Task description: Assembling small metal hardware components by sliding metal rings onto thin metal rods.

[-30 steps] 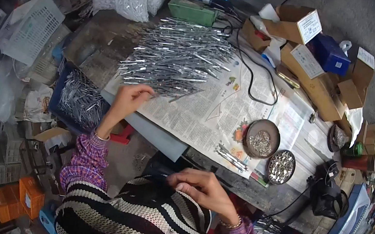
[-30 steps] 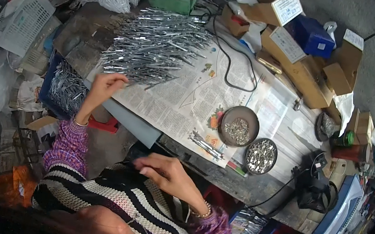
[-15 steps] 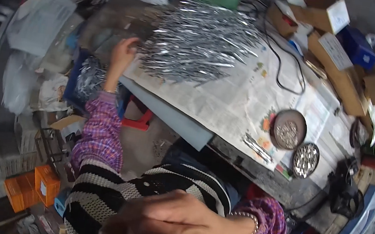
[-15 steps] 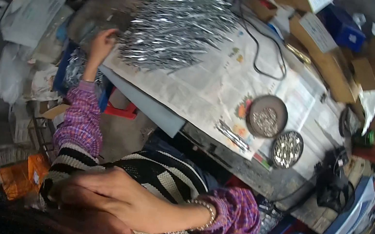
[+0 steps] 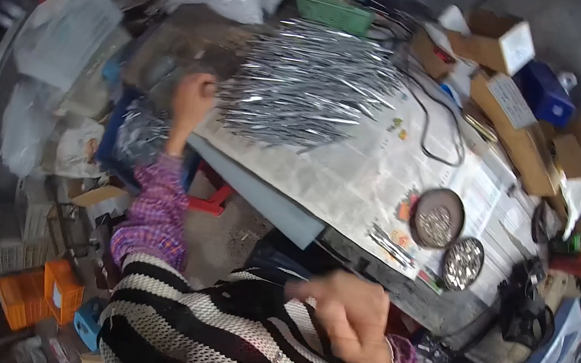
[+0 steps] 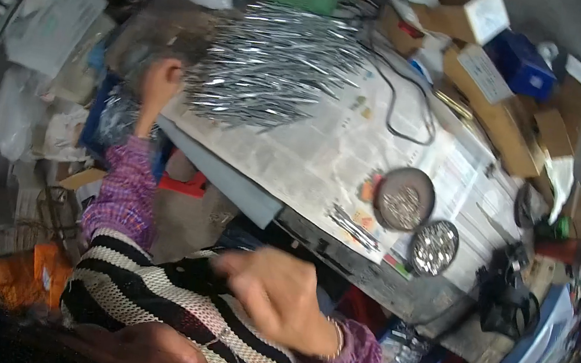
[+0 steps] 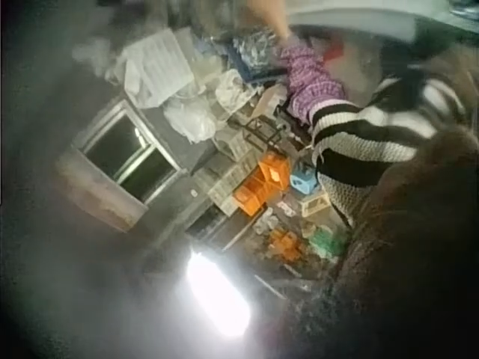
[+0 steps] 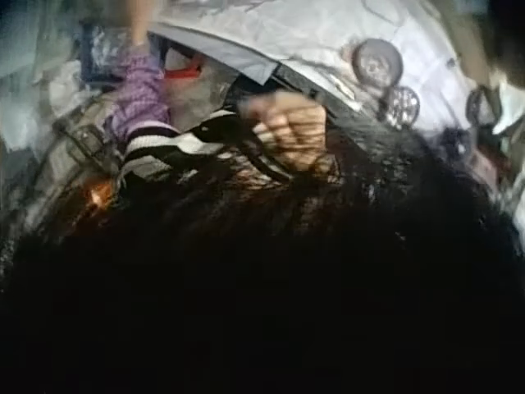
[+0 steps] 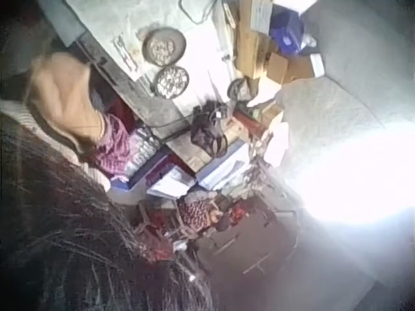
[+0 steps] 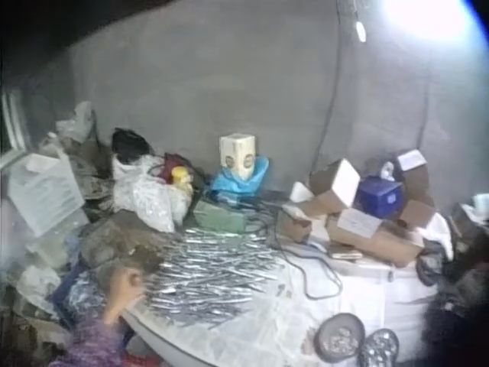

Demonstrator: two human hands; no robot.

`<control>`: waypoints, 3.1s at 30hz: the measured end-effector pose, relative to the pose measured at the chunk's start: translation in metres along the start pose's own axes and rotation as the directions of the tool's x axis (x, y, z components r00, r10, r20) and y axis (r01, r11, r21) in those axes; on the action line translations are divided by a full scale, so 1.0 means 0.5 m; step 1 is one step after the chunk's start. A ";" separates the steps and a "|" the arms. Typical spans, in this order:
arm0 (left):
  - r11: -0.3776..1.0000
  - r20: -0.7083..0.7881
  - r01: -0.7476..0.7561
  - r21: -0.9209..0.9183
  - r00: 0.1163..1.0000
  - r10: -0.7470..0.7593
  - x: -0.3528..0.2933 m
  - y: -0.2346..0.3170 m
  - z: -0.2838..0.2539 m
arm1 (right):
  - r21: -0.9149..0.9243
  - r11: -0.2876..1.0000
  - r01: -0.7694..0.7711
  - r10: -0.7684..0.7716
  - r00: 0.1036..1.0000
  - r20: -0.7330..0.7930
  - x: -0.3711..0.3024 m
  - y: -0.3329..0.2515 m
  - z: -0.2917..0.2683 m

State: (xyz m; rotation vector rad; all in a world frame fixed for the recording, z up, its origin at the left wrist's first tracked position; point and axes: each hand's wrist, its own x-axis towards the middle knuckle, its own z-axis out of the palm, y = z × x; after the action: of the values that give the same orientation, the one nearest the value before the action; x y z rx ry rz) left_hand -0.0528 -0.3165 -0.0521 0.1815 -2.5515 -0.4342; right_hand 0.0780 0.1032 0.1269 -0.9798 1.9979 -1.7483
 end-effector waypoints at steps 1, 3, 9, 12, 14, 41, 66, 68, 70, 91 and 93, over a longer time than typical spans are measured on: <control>1.000 -0.052 -0.023 0.005 0.998 0.023 0.004 -0.020 0.007 | 0.133 0.976 -0.174 0.189 0.976 -0.109 -0.008 0.038 0.010; 0.998 -0.100 -0.039 -0.056 0.994 0.033 0.006 0.045 -0.033 | 0.307 0.885 -0.351 0.425 0.878 -0.219 -0.036 0.126 0.021; 0.801 0.307 -0.162 -0.577 0.865 0.397 -0.051 0.302 -0.088 | 0.608 0.736 -0.297 0.505 0.839 -0.202 -0.084 0.246 0.031; 0.585 0.230 -0.370 -0.722 0.669 0.707 -0.103 0.470 -0.053 | 0.693 0.681 -0.235 0.516 0.826 -0.227 -0.115 0.264 0.027; 0.487 0.267 -0.356 -0.797 0.515 0.814 -0.120 0.562 -0.039 | 0.729 0.645 -0.229 0.540 0.812 -0.223 -0.150 0.270 0.023; 0.498 0.243 -0.457 -0.737 0.508 0.826 -0.166 0.818 0.179 | 0.795 0.606 0.031 0.604 0.633 -0.485 -0.297 0.300 0.036; 0.385 0.489 0.303 -0.872 0.497 0.717 -0.252 0.747 0.064 | 0.869 0.431 0.243 0.693 0.528 -0.491 -0.283 0.281 0.037; 0.369 0.469 0.289 -0.883 0.522 0.713 -0.257 0.742 0.070 | 0.860 0.451 0.237 0.681 0.531 -0.504 -0.281 0.281 0.039; 0.367 0.475 0.303 -0.880 0.515 0.713 -0.259 0.738 0.071 | 0.850 0.473 0.234 0.670 0.531 -0.519 -0.280 0.280 0.041; 0.423 0.419 0.135 -0.896 0.575 0.702 -0.262 0.731 0.058 | 0.824 0.543 0.165 0.653 0.534 -0.537 -0.277 0.273 0.043; 0.407 0.430 0.175 -0.896 0.569 0.701 -0.269 0.724 0.066 | 0.812 0.560 0.161 0.652 0.518 -0.553 -0.277 0.276 0.043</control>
State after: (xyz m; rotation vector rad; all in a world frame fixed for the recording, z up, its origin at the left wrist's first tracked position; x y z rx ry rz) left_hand 0.0288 0.0612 -0.0208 -1.1482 -2.5285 -2.0185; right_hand 0.1514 0.1822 -0.0372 0.6333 1.1742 -2.7471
